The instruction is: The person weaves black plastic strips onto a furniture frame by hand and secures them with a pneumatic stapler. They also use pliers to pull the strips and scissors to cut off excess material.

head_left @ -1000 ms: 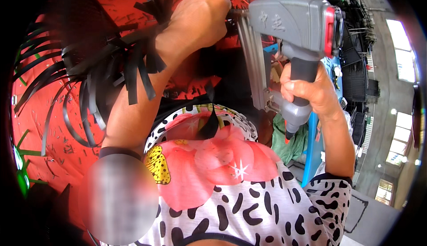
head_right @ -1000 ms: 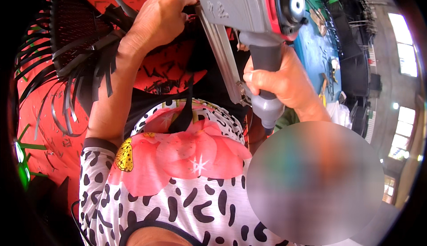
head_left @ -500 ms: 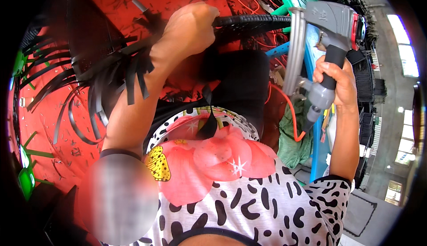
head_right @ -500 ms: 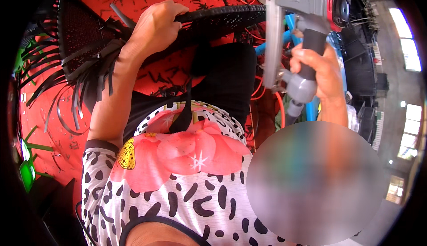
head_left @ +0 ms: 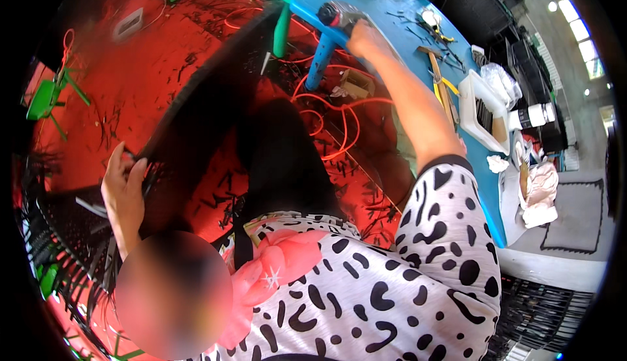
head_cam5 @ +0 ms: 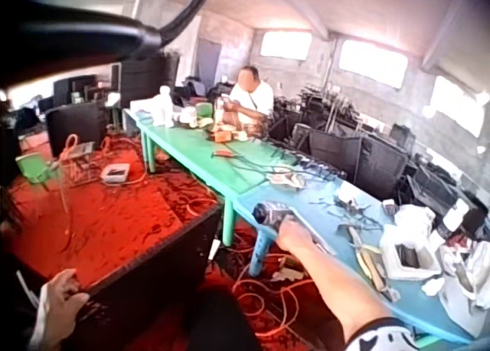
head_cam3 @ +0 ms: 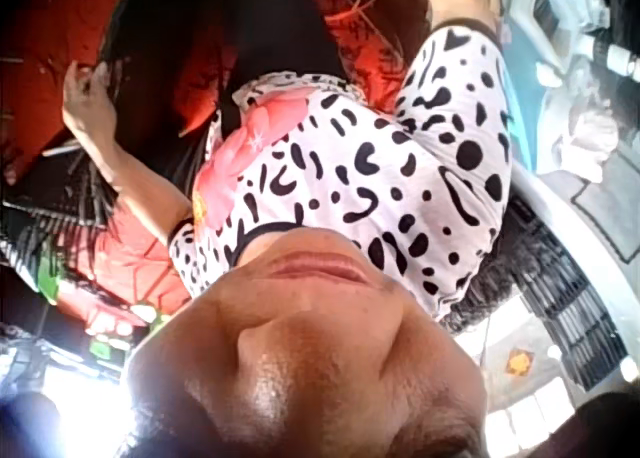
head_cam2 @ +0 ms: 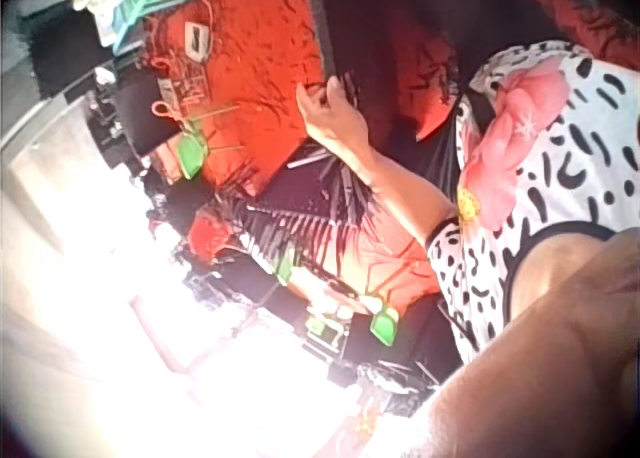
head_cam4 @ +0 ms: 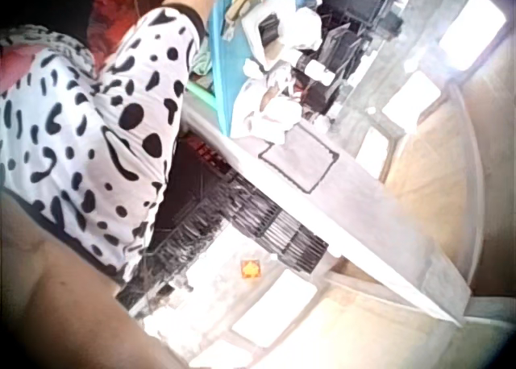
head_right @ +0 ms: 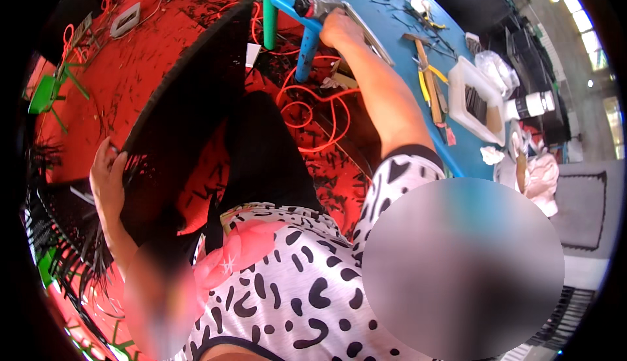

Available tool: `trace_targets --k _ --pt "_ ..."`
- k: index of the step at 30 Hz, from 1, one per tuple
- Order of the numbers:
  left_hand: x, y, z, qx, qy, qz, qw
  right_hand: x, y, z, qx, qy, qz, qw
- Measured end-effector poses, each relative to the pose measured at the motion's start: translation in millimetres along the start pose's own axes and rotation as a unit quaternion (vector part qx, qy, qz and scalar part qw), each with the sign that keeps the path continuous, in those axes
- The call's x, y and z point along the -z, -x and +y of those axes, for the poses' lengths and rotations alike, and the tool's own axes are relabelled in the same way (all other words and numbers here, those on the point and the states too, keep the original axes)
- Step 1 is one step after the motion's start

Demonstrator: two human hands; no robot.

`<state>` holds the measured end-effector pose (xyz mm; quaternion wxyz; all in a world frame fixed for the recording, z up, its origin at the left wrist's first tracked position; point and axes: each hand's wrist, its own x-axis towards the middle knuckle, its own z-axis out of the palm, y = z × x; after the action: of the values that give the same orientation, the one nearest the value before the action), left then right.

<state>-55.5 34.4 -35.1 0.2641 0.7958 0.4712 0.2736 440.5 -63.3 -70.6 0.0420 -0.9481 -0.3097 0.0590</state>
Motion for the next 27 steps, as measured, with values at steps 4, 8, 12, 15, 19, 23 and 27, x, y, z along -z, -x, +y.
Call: trace_targets --k 4,8,12,15,19,23,27 --pt "7 -1 -12 0.042 0.076 0.013 0.996 -7 -35 7 0.007 -0.023 0.022 0.999" --pt "11 -14 -20 0.053 0.1 0.015 0.994 23 -41 94 0.097 -0.035 0.151 0.983" --pt "24 -21 -22 0.041 0.094 0.038 0.994 37 1 231 -0.013 0.034 0.007 0.999" --pt "38 -19 -35 0.052 0.08 0.055 0.994 19 40 231 -0.05 0.038 -0.086 0.994" --pt "31 -29 -20 0.003 0.036 0.078 0.996 -14 38 303 -0.027 0.063 0.086 0.994" --pt "16 -33 -24 -0.089 0.139 0.108 0.98 20 16 236 0.045 -0.093 0.228 0.968" --pt "12 -19 -10 -0.065 0.156 0.138 0.976 53 96 -20 0.49 -0.115 0.236 0.831"
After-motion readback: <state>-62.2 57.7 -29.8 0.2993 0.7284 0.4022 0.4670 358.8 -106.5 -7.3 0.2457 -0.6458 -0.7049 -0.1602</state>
